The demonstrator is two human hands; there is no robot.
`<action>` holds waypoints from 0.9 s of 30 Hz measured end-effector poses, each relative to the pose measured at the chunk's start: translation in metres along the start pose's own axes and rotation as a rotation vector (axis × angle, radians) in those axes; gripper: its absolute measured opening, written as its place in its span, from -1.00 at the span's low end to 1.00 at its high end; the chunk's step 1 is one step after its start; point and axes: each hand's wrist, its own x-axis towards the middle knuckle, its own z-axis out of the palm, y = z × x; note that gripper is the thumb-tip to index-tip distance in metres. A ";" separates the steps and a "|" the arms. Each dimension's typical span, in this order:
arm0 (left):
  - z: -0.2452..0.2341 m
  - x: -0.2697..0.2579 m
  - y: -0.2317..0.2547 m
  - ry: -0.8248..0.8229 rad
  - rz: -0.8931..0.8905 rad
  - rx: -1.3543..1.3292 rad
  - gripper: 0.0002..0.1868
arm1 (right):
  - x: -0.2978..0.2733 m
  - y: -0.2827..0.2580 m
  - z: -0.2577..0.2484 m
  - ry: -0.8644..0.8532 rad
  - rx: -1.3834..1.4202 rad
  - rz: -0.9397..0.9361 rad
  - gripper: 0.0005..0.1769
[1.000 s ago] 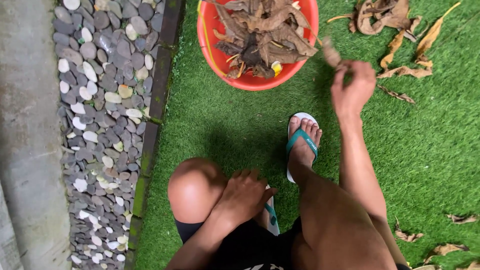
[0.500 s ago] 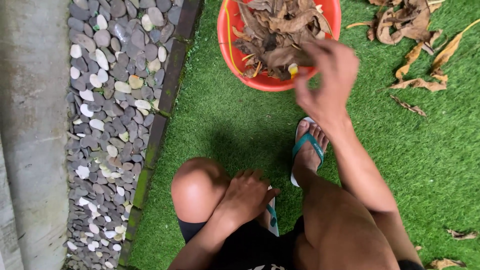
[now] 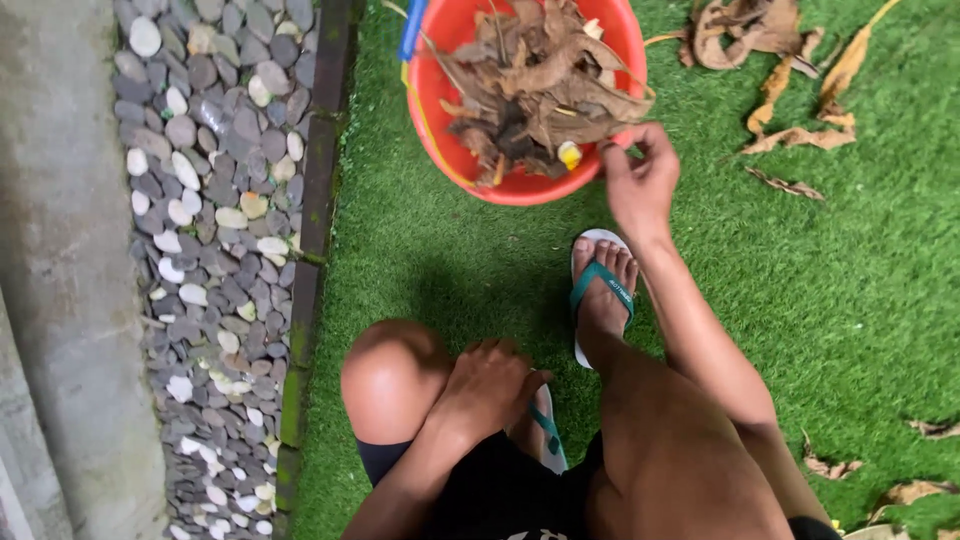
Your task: The person kneels on artificial turf and repeatedly picks up dry leaves and small flowers by hand, placing them into a red bucket. The person moves slightly to reach different areas of the turf while continuing to collect debris.
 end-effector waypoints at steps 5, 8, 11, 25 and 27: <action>-0.007 0.007 0.009 0.027 0.049 -0.006 -0.54 | 0.011 0.069 -0.073 0.178 0.054 -0.041 -0.87; -0.014 0.014 0.015 -0.009 0.097 -0.014 -0.56 | 0.000 0.048 -0.084 0.195 0.105 -0.085 -0.87; -0.015 0.020 0.016 -0.068 0.137 0.034 -0.54 | -0.011 0.028 -0.085 0.170 -0.006 -0.056 -0.93; -0.012 0.043 0.031 -0.257 0.164 0.216 -0.51 | -0.021 0.103 -0.206 0.105 -1.426 -0.027 -0.43; -0.011 0.045 0.031 -0.258 0.173 0.226 -0.51 | -0.025 0.093 -0.202 0.131 -1.422 -0.069 -0.45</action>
